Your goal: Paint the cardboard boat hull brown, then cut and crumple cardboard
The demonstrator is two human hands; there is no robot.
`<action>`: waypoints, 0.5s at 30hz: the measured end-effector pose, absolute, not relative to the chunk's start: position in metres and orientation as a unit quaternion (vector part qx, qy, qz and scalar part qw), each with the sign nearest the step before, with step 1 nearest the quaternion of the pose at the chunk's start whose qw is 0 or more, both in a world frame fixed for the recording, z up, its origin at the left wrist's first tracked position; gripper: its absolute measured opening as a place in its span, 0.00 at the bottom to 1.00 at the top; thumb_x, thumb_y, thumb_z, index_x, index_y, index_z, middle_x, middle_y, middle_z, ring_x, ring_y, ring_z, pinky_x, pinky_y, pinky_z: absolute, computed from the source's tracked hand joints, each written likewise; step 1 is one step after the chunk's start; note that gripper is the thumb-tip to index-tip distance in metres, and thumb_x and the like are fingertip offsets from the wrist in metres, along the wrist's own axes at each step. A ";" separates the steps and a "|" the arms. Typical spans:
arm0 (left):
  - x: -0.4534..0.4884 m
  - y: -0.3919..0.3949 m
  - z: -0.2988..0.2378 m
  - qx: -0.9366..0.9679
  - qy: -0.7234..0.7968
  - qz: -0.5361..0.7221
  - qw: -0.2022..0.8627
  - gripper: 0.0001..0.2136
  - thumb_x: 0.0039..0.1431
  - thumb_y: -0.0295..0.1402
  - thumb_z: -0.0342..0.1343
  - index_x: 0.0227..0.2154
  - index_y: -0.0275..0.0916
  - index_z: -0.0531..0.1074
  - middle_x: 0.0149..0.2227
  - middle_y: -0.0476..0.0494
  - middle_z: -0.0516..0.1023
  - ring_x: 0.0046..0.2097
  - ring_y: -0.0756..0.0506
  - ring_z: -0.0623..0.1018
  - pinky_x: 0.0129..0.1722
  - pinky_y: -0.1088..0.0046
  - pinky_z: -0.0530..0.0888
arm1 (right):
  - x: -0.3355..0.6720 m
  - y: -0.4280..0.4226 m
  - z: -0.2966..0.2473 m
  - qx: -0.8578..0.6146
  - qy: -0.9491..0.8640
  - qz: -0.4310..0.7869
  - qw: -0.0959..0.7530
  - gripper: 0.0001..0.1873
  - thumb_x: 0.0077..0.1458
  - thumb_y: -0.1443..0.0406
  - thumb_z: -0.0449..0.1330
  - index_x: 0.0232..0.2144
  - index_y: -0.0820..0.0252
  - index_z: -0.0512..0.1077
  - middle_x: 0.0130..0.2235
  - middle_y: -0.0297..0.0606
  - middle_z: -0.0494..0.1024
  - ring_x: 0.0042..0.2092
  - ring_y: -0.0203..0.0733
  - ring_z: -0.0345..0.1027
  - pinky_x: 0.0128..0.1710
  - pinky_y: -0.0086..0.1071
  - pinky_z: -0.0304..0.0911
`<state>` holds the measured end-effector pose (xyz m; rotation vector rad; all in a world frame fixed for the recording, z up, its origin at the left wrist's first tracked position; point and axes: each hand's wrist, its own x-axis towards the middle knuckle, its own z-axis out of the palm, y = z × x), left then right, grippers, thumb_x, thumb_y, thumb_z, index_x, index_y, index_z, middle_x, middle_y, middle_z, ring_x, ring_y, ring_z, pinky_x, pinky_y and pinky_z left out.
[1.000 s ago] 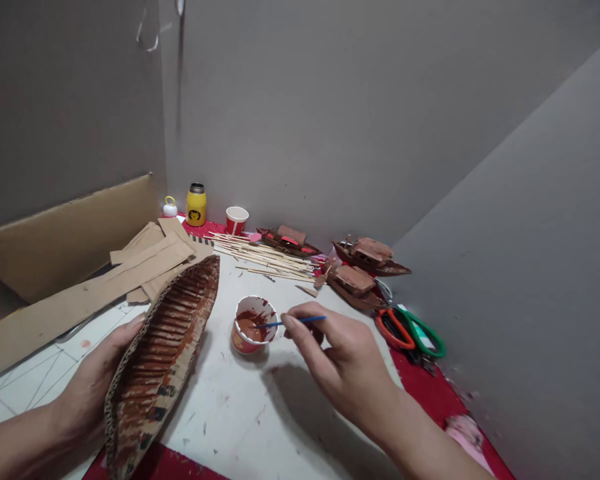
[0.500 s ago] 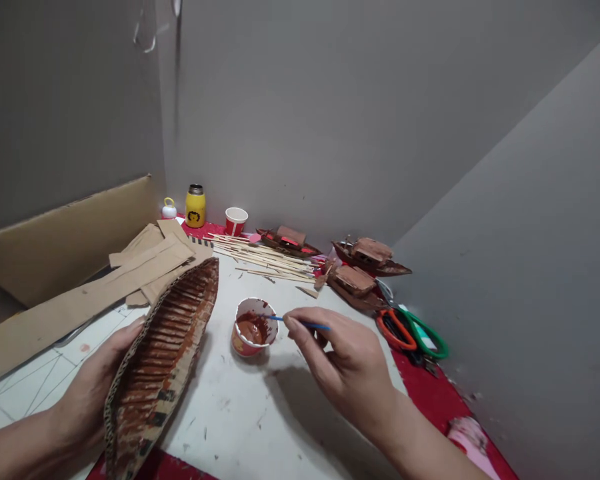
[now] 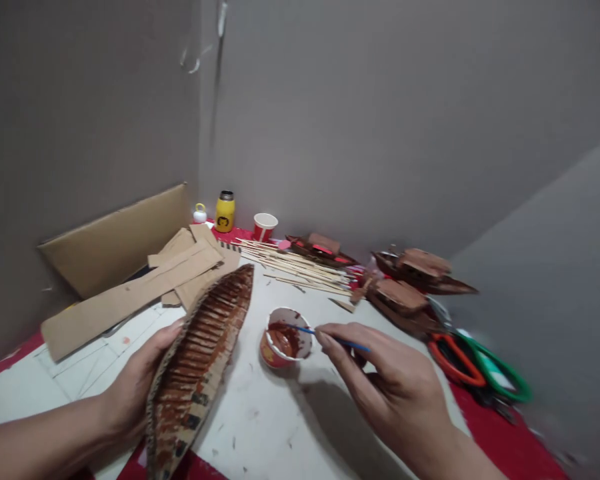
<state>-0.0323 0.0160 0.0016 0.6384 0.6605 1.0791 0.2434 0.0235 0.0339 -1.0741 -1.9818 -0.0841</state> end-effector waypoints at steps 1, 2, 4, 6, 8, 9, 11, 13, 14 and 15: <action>-0.032 0.016 0.003 0.280 0.307 0.495 0.763 0.12 0.60 0.42 0.59 0.38 0.39 0.81 0.39 0.47 0.85 0.45 0.41 0.81 0.48 0.69 0.74 | 0.243 0.019 0.038 -0.433 -0.796 -0.053 0.419 0.03 0.61 0.65 0.62 0.36 0.51 0.77 0.31 0.35 0.84 0.28 0.42 0.78 0.31 0.33 0.75; -0.033 0.015 0.005 0.265 0.310 0.494 0.768 0.12 0.59 0.42 0.60 0.38 0.40 0.82 0.39 0.48 0.85 0.46 0.41 0.81 0.48 0.69 0.74 | 0.243 0.016 0.040 -0.438 -0.796 -0.069 0.412 0.04 0.62 0.66 0.61 0.36 0.51 0.76 0.31 0.35 0.84 0.28 0.42 0.78 0.32 0.33 0.75; -0.032 0.015 0.008 0.232 0.315 0.482 0.784 0.11 0.56 0.41 0.63 0.36 0.41 0.82 0.38 0.48 0.86 0.47 0.40 0.82 0.49 0.68 0.75 | 0.244 0.009 0.044 -0.458 -0.784 -0.080 0.411 0.04 0.63 0.67 0.61 0.36 0.53 0.75 0.31 0.36 0.83 0.29 0.41 0.78 0.32 0.33 0.75; -0.031 0.016 0.011 0.211 0.323 0.471 0.793 0.11 0.54 0.41 0.64 0.35 0.40 0.83 0.38 0.47 0.86 0.47 0.39 0.82 0.49 0.67 0.76 | 0.245 0.004 0.043 -0.468 -0.778 -0.079 0.411 0.04 0.62 0.68 0.61 0.36 0.53 0.74 0.30 0.35 0.83 0.28 0.39 0.77 0.30 0.32 0.74; -0.030 0.016 0.013 0.202 0.337 0.473 0.789 0.10 0.54 0.41 0.64 0.34 0.40 0.83 0.38 0.46 0.86 0.47 0.38 0.82 0.50 0.66 0.77 | 0.248 0.001 0.041 -0.473 -0.769 -0.076 0.424 0.04 0.62 0.68 0.61 0.36 0.54 0.75 0.30 0.34 0.83 0.28 0.38 0.76 0.31 0.32 0.73; -0.029 0.017 0.013 0.201 0.344 0.476 0.784 0.10 0.54 0.40 0.64 0.35 0.40 0.83 0.38 0.46 0.86 0.47 0.38 0.82 0.50 0.65 0.77 | 0.249 0.000 0.039 -0.476 -0.761 -0.075 0.434 0.04 0.62 0.68 0.62 0.37 0.54 0.75 0.31 0.33 0.83 0.28 0.38 0.76 0.31 0.32 0.74; -0.029 0.017 0.013 0.201 0.353 0.478 0.779 0.10 0.54 0.38 0.64 0.36 0.40 0.82 0.39 0.46 0.86 0.48 0.38 0.82 0.50 0.65 0.77 | 0.253 -0.001 0.034 -0.484 -0.748 -0.065 0.449 0.03 0.61 0.67 0.63 0.37 0.54 0.76 0.31 0.34 0.83 0.29 0.38 0.77 0.32 0.32 0.74; -0.029 0.017 0.012 0.201 0.354 0.475 0.780 0.10 0.53 0.36 0.64 0.37 0.39 0.82 0.38 0.46 0.86 0.48 0.38 0.82 0.50 0.65 0.77 | 0.255 -0.003 0.030 -0.496 -0.737 -0.045 0.458 0.03 0.61 0.67 0.63 0.37 0.54 0.78 0.31 0.34 0.82 0.28 0.38 0.76 0.31 0.32 0.74; -0.029 0.016 0.012 0.200 0.352 0.474 0.782 0.10 0.53 0.36 0.64 0.37 0.39 0.82 0.38 0.46 0.86 0.48 0.38 0.82 0.51 0.64 0.77 | 0.256 -0.005 0.028 -0.502 -0.725 -0.036 0.471 0.03 0.61 0.66 0.64 0.38 0.54 0.78 0.31 0.34 0.82 0.28 0.38 0.76 0.31 0.32 0.73; -0.029 0.016 0.013 0.199 0.349 0.473 0.784 0.10 0.54 0.37 0.64 0.37 0.39 0.82 0.38 0.46 0.86 0.48 0.38 0.82 0.51 0.64 0.77 | 0.256 -0.006 0.027 -0.508 -0.709 -0.028 0.489 0.04 0.60 0.66 0.64 0.38 0.53 0.79 0.31 0.34 0.82 0.28 0.38 0.76 0.30 0.32 0.73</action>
